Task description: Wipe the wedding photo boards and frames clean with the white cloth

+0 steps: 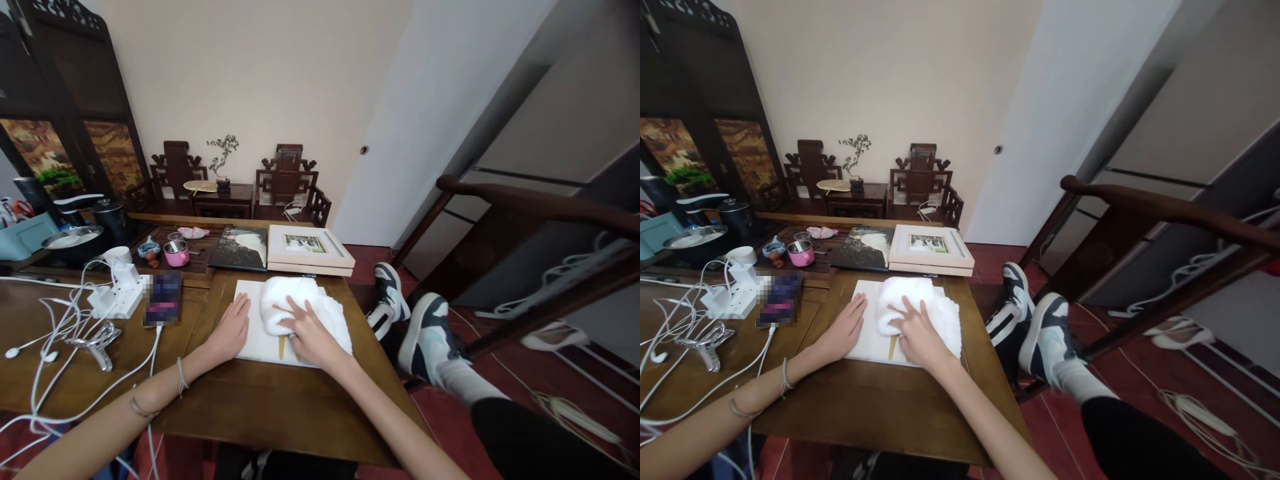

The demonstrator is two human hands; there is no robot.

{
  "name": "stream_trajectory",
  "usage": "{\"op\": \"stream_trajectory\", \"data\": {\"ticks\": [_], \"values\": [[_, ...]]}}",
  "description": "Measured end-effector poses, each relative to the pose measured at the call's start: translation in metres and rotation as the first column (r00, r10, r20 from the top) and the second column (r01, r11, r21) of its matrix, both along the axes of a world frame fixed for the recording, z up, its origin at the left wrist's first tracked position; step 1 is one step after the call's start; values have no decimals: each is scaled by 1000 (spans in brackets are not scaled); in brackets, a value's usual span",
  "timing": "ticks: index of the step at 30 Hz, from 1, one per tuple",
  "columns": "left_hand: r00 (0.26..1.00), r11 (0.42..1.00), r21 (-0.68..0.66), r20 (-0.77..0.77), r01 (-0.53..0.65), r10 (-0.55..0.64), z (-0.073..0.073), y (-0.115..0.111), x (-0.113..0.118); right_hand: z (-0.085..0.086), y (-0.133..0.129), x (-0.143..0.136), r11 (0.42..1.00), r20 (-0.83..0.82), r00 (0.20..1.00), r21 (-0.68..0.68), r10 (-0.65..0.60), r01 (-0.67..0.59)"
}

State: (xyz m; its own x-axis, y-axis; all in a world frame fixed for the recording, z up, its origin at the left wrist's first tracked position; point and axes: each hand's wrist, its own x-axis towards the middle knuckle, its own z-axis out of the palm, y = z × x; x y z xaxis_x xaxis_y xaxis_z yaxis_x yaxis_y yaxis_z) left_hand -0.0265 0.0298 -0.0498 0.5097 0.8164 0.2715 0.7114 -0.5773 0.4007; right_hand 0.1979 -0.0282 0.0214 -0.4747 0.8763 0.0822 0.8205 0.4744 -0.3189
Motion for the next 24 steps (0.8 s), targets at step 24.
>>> {"op": "stream_trajectory", "data": {"ticks": [24], "values": [[1000, 1000, 15, 24, -14, 14, -2, -1, 0, -1, -60, -4, 993, 15, 993, 16, 115, -115]]}}
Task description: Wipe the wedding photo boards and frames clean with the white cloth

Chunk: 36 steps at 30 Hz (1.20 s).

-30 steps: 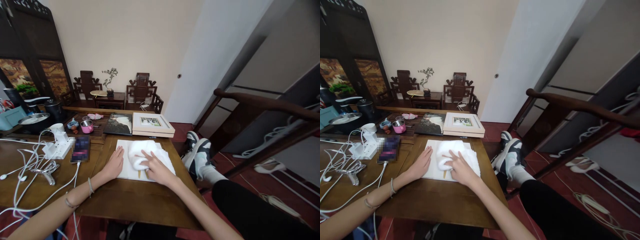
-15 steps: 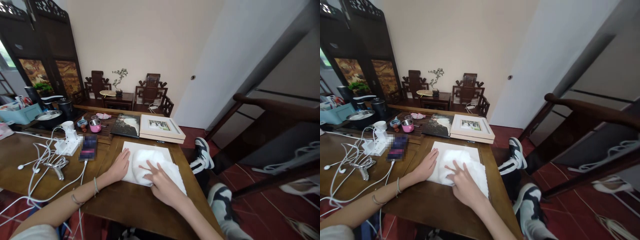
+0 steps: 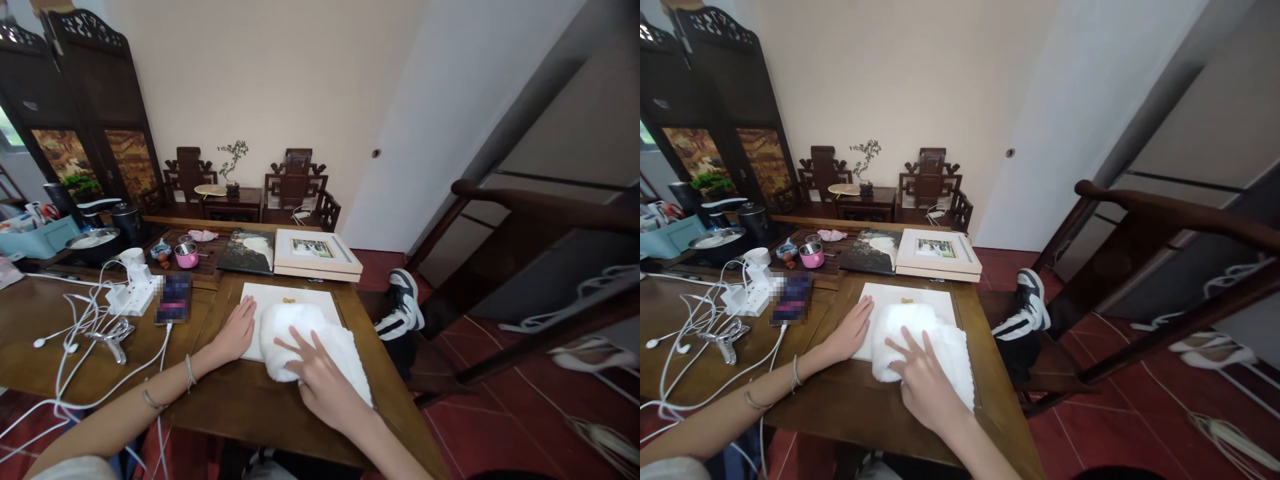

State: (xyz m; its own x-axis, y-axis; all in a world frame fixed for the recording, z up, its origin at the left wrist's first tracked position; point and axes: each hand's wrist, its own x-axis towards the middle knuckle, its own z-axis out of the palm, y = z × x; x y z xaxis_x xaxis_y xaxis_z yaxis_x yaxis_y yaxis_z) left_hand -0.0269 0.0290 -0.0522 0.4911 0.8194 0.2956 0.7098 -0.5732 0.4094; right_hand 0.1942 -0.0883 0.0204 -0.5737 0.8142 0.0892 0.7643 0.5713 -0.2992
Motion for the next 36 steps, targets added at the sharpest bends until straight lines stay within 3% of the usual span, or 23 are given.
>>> {"op": "stream_trajectory", "data": {"ticks": [7, 11, 15, 17, 24, 27, 31, 36], "values": [[1000, 1000, 13, 11, 22, -22, 1, 4, -2, 3, 51, 8, 989, -25, 989, 35, -143, 143], [1000, 999, 23, 9, 28, -28, -1, 7, -4, 2, 39, -7, 987, 30, 987, 53, -155, 153], [999, 999, 20, -13, 38, -38, -1, 8, -5, 2, 4, -21, 999, 25, 999, 35, -31, 30], [999, 999, 22, -14, 45, -45, -1, 8, -5, 2, 1, -22, 1000, 12, 1000, 27, 4, -4], [999, 999, 31, 18, 34, -35, -4, 6, -3, 0, 46, -5, 999, -42, 998, 25, -45, 46], [999, 999, 19, 22, 26, -26, -2, 3, -2, -2, 54, -3, 998, -51, 997, 31, -49, 50], [1000, 1000, -17, 19, 11, -10, 3, -1, 0, 0, 44, -11, 998, 5, 999, 31, -54, 53], [999, 999, -36, 24, 24, -23, 5, -2, -1, 2, -1, -16, 1000, 47, 999, -19, -2, 3]]}}
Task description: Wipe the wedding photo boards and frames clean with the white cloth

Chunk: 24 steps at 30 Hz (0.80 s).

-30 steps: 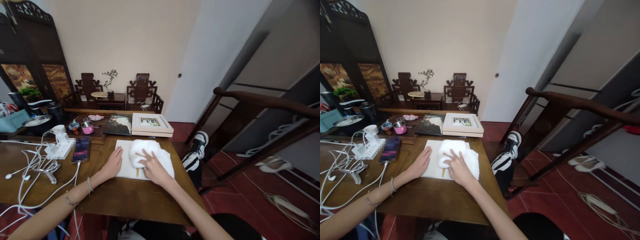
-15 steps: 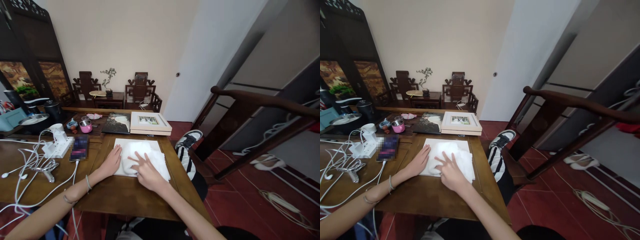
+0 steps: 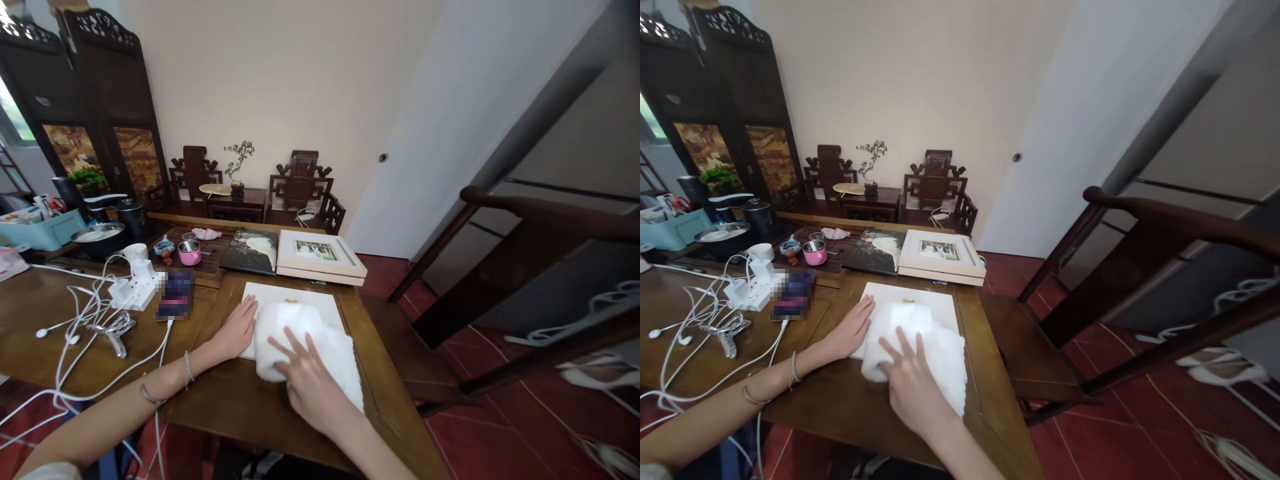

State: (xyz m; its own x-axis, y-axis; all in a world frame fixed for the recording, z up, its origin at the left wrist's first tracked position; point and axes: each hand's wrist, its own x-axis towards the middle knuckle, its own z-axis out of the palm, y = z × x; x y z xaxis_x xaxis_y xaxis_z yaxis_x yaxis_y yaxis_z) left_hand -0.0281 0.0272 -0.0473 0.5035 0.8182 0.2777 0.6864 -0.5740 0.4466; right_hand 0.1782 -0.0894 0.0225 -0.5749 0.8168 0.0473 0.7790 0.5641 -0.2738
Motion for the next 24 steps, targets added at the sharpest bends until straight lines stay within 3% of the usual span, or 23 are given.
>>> {"op": "stream_trajectory", "data": {"ticks": [4, 8, 12, 15, 20, 24], "values": [[1000, 1000, 28, 17, 6, -6, -4, 3, -2, 3, -15, 14, 996, -60, 997, -68, 54, -58], [1000, 1000, 23, 15, 15, -15, -4, 3, -2, 7, 28, 21, 998, -74, 996, -41, -48, 45], [1000, 1000, 19, 23, 3, -4, -3, 2, -1, 6, 69, 6, 989, -1, 989, 26, -148, 148], [999, 999, 33, 34, -6, 5, -4, 0, 0, 2, 57, -7, 986, 63, 985, 57, -162, 158], [999, 998, 52, 34, -37, 35, -4, -3, 1, -11, 8, -1, 1000, 38, 999, 21, -22, 21], [999, 998, 49, 29, -26, 25, -4, -4, 1, -10, 21, 12, 1000, -19, 1000, 2, 4, -4]]}}
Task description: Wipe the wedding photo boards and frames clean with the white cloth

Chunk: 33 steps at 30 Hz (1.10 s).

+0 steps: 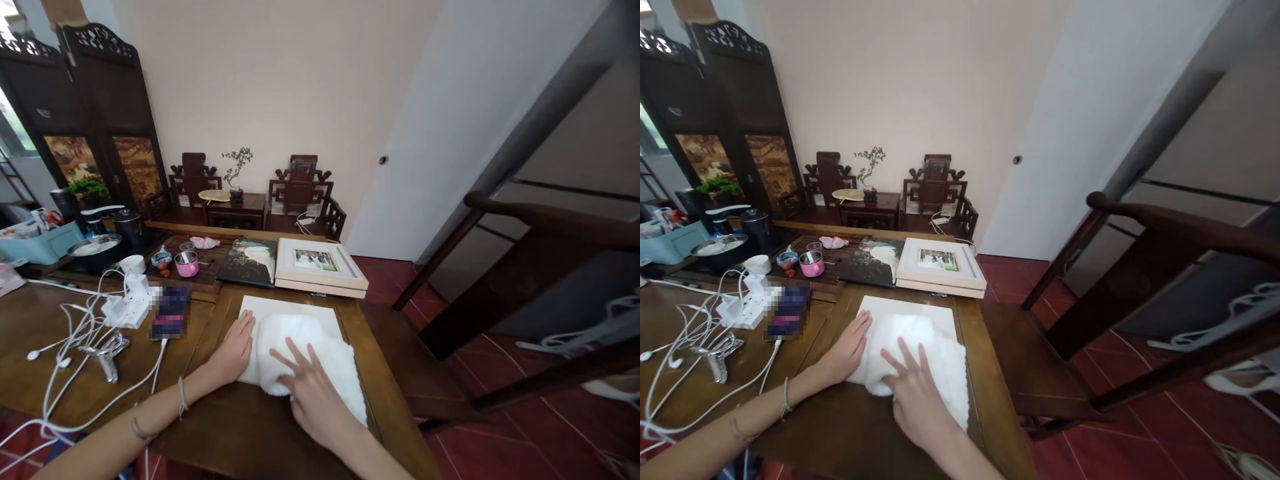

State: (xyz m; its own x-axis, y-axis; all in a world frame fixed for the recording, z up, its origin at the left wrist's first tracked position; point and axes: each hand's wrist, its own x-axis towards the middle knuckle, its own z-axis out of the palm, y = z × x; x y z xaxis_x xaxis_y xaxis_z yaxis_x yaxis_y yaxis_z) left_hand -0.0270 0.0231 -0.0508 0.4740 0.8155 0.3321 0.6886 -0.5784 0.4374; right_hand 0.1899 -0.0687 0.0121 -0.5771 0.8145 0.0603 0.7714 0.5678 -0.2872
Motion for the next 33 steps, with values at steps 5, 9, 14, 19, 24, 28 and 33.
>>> {"op": "stream_trajectory", "data": {"ticks": [5, 9, 14, 19, 24, 28, 33], "values": [[1000, 999, -36, -2, 26, -26, 6, -3, 0, 11, 52, 0, 996, 34, 996, 17, -88, 88], [1000, 997, -72, -13, 9, -10, 9, -5, 2, 8, 42, -9, 998, 48, 997, 13, -54, 54], [999, 995, -91, -28, 36, -38, 8, -4, 1, 3, -7, -8, 994, -17, 995, -53, 98, -99], [999, 996, -79, -23, 33, -35, 8, -4, 2, 10, 12, 22, 995, -94, 996, -103, 9, -18], [999, 995, -98, -18, 31, -33, 10, -6, 3, 20, 79, 25, 988, -136, 984, -113, -117, 102], [999, 995, -91, 20, 32, -30, 15, -7, 5, 39, 118, -23, 988, -199, 979, -152, -45, 14], [1000, 995, -95, 22, 22, -20, 19, -9, 7, 46, 130, -39, 988, -245, 969, -146, 8, -45]]}}
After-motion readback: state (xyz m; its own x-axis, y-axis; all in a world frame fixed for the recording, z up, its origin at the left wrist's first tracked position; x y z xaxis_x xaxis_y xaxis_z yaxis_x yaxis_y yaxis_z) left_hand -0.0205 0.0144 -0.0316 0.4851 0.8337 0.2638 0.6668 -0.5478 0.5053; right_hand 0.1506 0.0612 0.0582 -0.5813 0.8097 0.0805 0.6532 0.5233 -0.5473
